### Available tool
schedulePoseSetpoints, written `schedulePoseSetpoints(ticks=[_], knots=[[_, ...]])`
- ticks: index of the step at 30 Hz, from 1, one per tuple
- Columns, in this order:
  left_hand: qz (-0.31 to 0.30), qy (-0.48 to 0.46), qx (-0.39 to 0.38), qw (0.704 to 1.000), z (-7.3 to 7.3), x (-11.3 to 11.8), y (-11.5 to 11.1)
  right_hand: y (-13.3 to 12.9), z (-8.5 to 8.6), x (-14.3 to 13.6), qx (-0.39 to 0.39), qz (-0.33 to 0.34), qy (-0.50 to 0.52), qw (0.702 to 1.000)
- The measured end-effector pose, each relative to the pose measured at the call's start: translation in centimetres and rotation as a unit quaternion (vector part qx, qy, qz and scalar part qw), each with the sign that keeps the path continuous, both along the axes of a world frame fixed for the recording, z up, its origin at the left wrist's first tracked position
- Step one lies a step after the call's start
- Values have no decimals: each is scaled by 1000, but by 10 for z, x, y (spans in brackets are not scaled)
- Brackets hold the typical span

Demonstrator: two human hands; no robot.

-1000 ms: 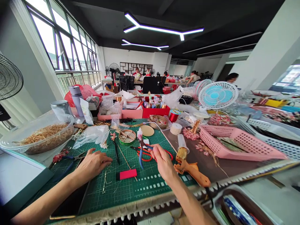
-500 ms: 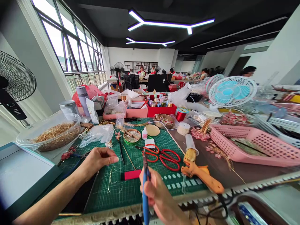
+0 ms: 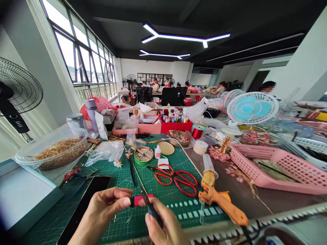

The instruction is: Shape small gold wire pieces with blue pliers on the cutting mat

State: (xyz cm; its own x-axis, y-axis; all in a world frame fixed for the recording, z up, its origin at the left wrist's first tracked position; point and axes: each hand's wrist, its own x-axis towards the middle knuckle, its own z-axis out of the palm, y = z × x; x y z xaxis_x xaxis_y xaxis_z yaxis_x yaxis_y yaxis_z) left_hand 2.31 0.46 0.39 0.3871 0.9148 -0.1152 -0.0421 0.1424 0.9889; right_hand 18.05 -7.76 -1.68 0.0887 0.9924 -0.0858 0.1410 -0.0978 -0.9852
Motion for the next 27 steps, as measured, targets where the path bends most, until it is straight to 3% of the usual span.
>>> schedulePoseSetpoints(ticks=[3,7,13,23,25,27], knots=[[2,27,-22,999,0,-6,2,0,15,14,50,20,-156,986],[-3,99,10,995,1,-7,0,2,29,23,107,55,-288,950],[-28,190,59,980,7,-6,-4,2,39,18,58,85,-380,919],[-33,279,91,956,4,-9,-12,-2,26,9,48,80,-371,924],[-26,330,139,933,2,-20,-14,-4,22,10,70,63,-352,931],[35,411,219,884,-2,-38,-16,-6,16,12,92,36,-323,941]])
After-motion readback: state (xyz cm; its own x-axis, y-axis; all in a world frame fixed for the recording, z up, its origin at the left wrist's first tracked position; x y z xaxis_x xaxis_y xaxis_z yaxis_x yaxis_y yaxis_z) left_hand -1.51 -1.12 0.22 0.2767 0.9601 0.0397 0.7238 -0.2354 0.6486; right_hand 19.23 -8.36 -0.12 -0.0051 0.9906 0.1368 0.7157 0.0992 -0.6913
